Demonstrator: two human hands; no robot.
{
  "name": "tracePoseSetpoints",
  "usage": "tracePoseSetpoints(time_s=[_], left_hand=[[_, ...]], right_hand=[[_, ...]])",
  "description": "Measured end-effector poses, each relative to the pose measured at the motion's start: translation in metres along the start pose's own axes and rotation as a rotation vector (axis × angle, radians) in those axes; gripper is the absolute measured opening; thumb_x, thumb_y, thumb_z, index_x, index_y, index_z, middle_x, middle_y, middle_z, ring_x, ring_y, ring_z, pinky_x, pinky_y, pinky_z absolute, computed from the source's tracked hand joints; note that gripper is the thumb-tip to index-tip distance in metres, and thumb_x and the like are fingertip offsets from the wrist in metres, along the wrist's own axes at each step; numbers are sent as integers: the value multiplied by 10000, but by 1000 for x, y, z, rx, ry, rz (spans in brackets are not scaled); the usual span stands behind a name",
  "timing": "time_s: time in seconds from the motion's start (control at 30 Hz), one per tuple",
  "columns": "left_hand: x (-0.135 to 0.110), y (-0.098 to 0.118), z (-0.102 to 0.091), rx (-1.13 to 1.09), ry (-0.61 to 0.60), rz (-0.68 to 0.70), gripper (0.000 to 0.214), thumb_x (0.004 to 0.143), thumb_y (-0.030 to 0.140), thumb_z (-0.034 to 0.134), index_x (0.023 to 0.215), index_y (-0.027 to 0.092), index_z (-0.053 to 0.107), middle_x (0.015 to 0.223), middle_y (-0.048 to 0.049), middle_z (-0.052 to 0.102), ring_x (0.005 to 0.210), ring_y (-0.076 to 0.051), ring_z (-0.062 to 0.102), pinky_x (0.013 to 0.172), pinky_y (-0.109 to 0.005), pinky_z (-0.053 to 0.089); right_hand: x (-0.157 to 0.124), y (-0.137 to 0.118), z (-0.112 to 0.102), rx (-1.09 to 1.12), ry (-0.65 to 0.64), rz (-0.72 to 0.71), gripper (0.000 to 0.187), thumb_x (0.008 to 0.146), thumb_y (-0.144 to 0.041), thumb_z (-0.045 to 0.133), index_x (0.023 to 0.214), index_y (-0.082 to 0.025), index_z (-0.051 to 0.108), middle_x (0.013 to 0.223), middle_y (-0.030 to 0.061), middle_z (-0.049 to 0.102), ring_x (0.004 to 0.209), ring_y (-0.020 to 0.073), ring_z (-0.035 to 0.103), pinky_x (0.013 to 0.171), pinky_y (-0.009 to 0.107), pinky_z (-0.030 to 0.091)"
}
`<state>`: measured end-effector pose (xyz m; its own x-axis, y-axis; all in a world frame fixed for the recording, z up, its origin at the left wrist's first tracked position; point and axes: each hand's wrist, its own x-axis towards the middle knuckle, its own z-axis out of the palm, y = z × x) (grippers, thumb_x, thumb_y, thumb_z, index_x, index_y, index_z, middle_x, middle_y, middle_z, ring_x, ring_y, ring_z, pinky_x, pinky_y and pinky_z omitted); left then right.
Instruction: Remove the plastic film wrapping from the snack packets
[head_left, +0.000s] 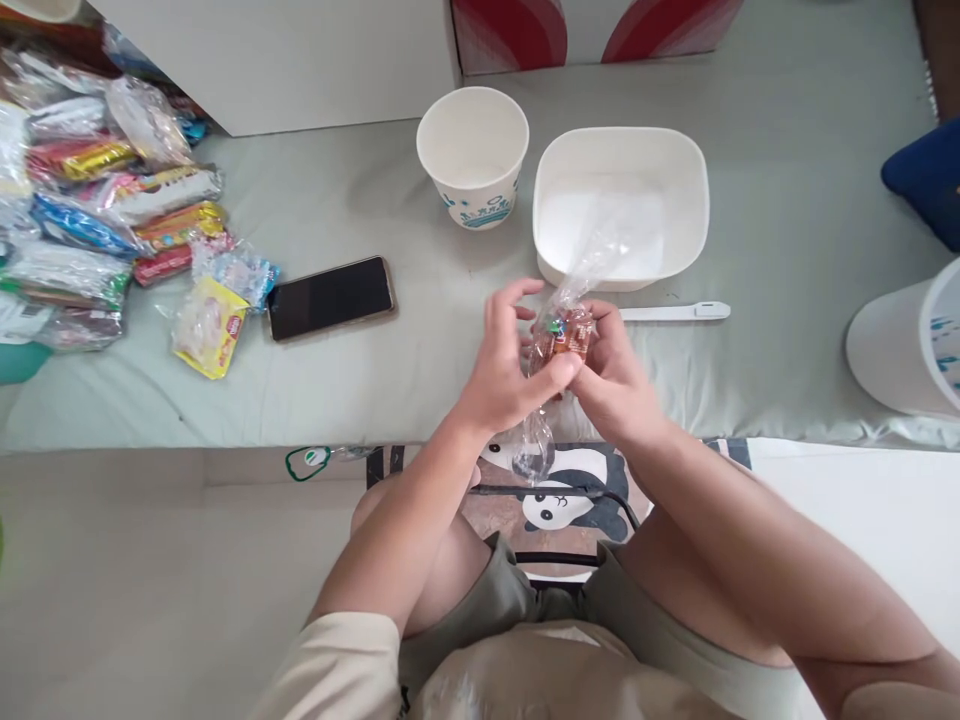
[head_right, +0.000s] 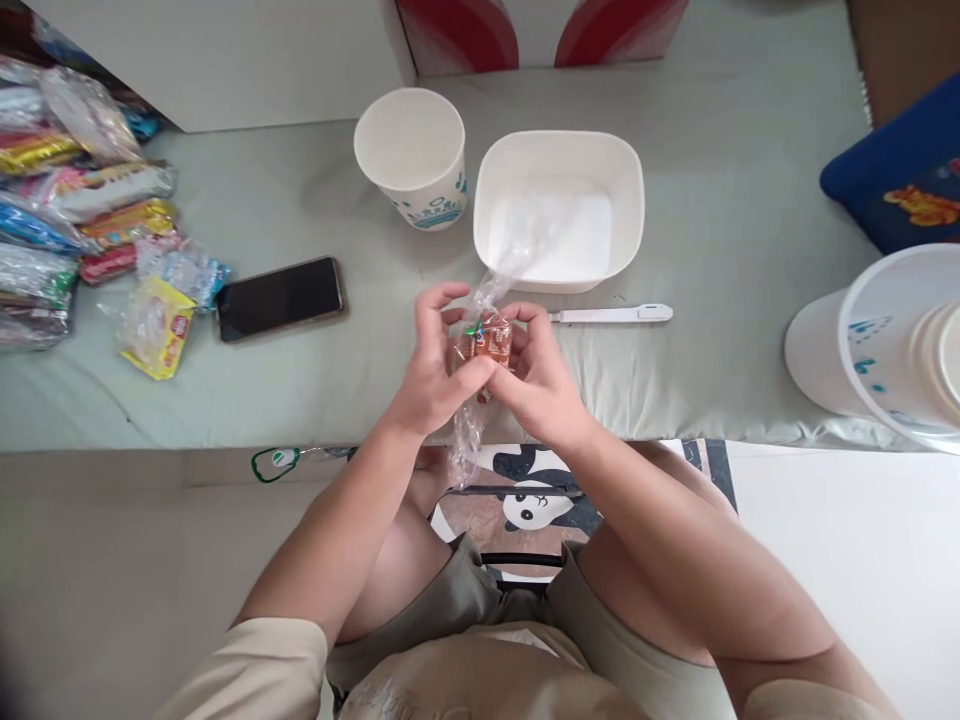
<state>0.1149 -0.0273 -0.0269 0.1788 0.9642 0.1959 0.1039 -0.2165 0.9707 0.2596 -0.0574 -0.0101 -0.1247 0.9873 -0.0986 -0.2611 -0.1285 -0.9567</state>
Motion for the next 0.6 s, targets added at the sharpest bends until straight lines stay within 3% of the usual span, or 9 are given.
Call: tracePoseSetpoints(time_s=[0.07, 0.13, 0.23, 0.4, 0.6], left_hand=[[4, 5, 0, -36, 32, -51, 487, 823, 539, 772, 1150, 263, 540, 1171, -60, 584, 1021, -186, 607, 759, -268, 530], [8, 12, -2, -44, -9, -117, 309, 935, 520, 662, 969, 227, 568, 921, -14, 596, 802, -133, 583, 688, -253, 483], [12, 27, -7, -9, -56, -184, 357, 1016, 494, 536, 810, 204, 569, 699, 19, 542, 641, -110, 514, 620, -252, 430], [11, 46, -17, 141, -235, -258, 382, 771, 474, 838, 960, 214, 632, 870, 6, 660, 754, -129, 597, 670, -250, 481], [14, 45, -33, 133, -363, -324, 152, 892, 341, 680, 870, 191, 693, 762, 10, 657, 655, -106, 576, 631, -246, 473]], right_hand=[[0, 0, -2, 7, 84, -5, 606, 799, -523, 853, 1125, -304, 392, 960, -25, 627, 749, 125, 612, 626, 265, 521], [0, 0, -5, 24, 136, -29, 603, 797, -524, 849, 1126, -305, 394, 957, -24, 628, 758, 132, 627, 625, 269, 522], [1, 0, -8, 57, 146, -46, 571, 817, -515, 829, 1135, -307, 402, 954, -19, 644, 762, 141, 641, 622, 277, 526], [3, -1, -8, 100, 212, -85, 542, 811, -499, 830, 1124, -315, 427, 1030, -8, 664, 897, 166, 663, 789, 331, 569], [4, -4, -9, 201, 239, -54, 505, 804, -468, 838, 1125, -321, 477, 986, -35, 664, 798, 147, 669, 652, 288, 529]])
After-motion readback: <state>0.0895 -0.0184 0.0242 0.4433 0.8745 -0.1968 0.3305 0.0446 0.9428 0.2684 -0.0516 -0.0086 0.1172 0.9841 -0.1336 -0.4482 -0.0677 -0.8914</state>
